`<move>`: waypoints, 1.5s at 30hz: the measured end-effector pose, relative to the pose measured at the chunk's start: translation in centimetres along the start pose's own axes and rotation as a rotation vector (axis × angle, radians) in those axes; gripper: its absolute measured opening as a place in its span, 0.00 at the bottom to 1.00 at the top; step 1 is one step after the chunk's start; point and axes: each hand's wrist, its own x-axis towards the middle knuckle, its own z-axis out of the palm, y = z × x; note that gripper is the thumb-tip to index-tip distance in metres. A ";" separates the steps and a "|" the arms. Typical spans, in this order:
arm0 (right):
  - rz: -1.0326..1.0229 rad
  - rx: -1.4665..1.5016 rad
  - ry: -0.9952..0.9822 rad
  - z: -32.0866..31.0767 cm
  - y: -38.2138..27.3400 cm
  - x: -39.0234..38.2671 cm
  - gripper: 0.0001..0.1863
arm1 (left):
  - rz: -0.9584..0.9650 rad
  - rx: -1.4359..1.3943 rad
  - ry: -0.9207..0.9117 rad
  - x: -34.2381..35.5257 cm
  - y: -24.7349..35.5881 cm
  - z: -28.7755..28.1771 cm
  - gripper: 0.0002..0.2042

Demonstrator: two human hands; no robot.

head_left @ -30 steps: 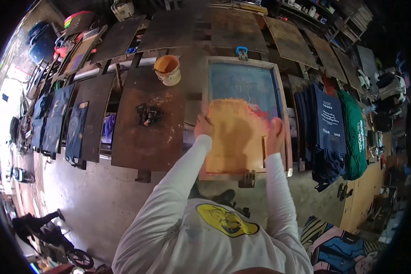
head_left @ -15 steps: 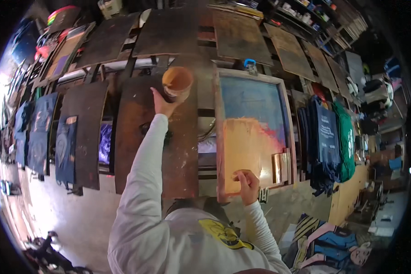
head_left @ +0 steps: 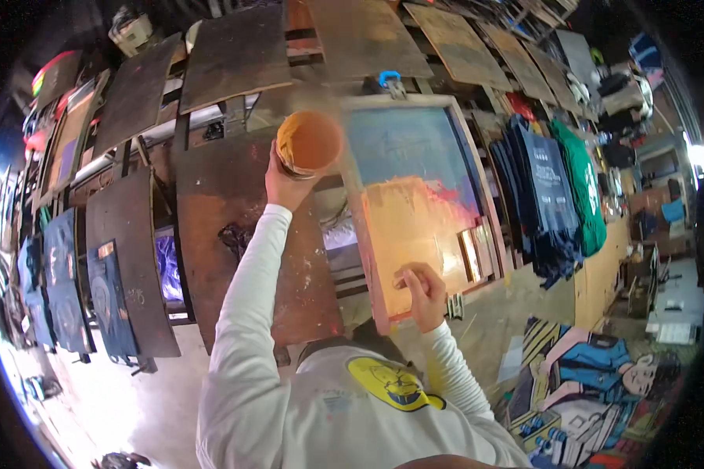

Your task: Screen printing a design onto tote bags using a manual press setup and ink squeegee.

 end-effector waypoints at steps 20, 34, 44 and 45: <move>-0.601 -0.225 0.352 -25.4 -7.3 -4.7 0.12 | 0.658 0.253 -0.543 -21.4 21.7 27.4 0.54; -0.779 -0.749 0.196 -42.3 -7.9 -3.3 0.06 | 0.724 0.479 -0.598 -25.5 26.6 34.7 0.60; -0.809 -0.773 0.350 -45.5 -5.5 -4.1 0.11 | 0.878 0.443 -0.696 -23.5 27.9 37.6 0.60; -0.814 -0.781 0.349 -45.5 -5.2 -4.0 0.12 | 0.883 0.474 -0.669 -23.5 27.7 38.0 0.60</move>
